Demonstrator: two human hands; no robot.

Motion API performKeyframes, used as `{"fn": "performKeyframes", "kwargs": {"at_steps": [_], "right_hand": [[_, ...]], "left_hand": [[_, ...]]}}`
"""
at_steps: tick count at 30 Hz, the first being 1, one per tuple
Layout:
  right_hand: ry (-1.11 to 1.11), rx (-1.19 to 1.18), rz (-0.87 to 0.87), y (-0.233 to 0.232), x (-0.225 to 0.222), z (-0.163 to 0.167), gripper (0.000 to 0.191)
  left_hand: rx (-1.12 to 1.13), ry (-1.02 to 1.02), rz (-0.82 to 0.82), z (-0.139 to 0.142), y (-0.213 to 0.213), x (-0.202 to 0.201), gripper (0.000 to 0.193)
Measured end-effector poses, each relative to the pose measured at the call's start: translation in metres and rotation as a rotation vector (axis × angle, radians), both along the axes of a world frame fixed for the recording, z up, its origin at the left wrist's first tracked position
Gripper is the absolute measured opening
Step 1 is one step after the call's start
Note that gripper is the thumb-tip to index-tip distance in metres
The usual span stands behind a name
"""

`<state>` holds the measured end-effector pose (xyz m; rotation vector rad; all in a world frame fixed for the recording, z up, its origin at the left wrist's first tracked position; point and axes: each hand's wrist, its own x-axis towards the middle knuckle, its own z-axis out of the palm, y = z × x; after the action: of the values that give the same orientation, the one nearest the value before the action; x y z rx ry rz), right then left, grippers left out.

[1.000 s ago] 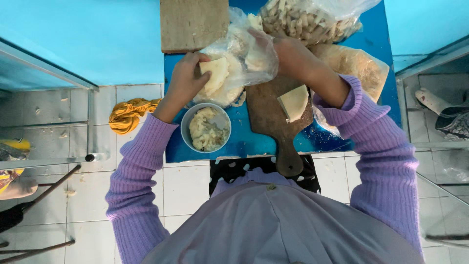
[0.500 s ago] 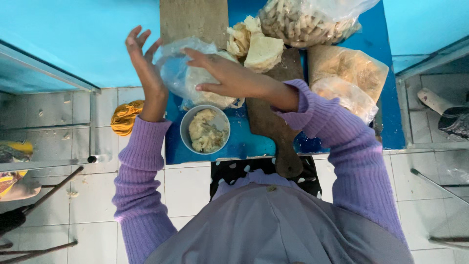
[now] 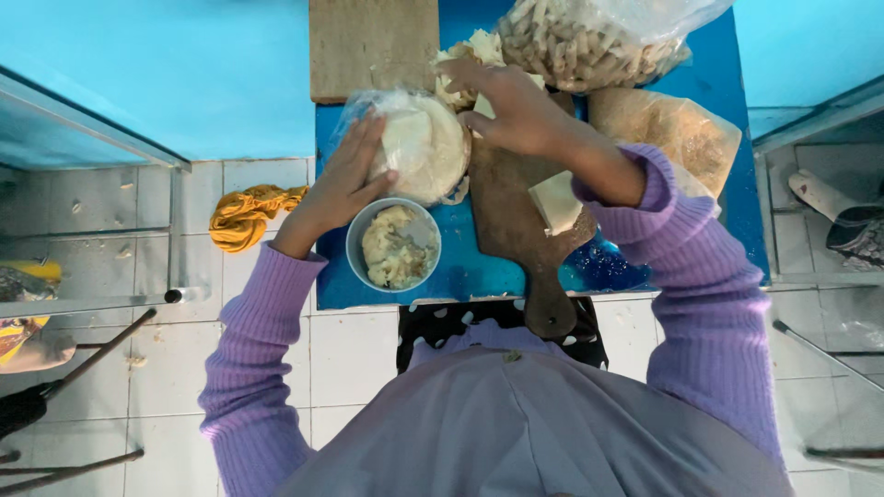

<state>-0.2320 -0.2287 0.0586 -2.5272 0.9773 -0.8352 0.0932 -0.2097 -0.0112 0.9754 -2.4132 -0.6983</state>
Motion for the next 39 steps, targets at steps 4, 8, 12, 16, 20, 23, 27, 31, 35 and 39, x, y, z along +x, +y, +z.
{"fn": "performKeyframes", "kwargs": {"at_steps": [4, 8, 12, 16, 20, 23, 27, 31, 35, 39], "right_hand": [[0.147, -0.002, -0.089, 0.006, -0.033, 0.008, 0.065], [0.194, 0.114, -0.180, 0.021, -0.050, 0.010, 0.066], [0.199, 0.037, -0.179, 0.032, -0.058, 0.016, 0.066], [0.287, -0.081, -0.225, 0.055, -0.062, 0.035, 0.067], [0.310, 0.049, -0.221, 0.103, -0.069, 0.053, 0.073], [0.315, 0.141, -0.176, 0.128, -0.069, 0.048, 0.075], [0.301, 0.101, -0.141, 0.130, -0.069, 0.025, 0.075], [0.380, 0.352, -0.174, 0.116, -0.075, 0.007, 0.078], [0.363, 0.521, -0.174, 0.103, -0.080, 0.001, 0.087], [0.312, 0.640, -0.192, 0.094, -0.080, 0.001, 0.097]], "left_hand": [[0.046, -0.271, 0.165, -0.005, 0.002, 0.005, 0.098], [0.054, -0.373, 0.192, -0.003, -0.004, 0.014, 0.113], [0.045, -0.468, 0.220, -0.001, -0.014, 0.020, 0.128], [-0.005, -0.461, 0.267, 0.005, -0.008, 0.025, 0.128], [-0.082, -0.125, 0.233, 0.030, 0.003, 0.033, 0.102], [-0.159, 0.048, 0.279, 0.059, 0.028, 0.040, 0.074], [-0.226, 0.162, 0.390, 0.090, 0.079, 0.025, 0.055], [-0.238, 0.228, 0.398, 0.104, 0.117, -0.009, 0.046], [-0.127, 0.363, 0.349, 0.103, 0.156, -0.043, 0.040], [-0.145, 0.426, 0.303, 0.089, 0.189, -0.075, 0.039]]}}
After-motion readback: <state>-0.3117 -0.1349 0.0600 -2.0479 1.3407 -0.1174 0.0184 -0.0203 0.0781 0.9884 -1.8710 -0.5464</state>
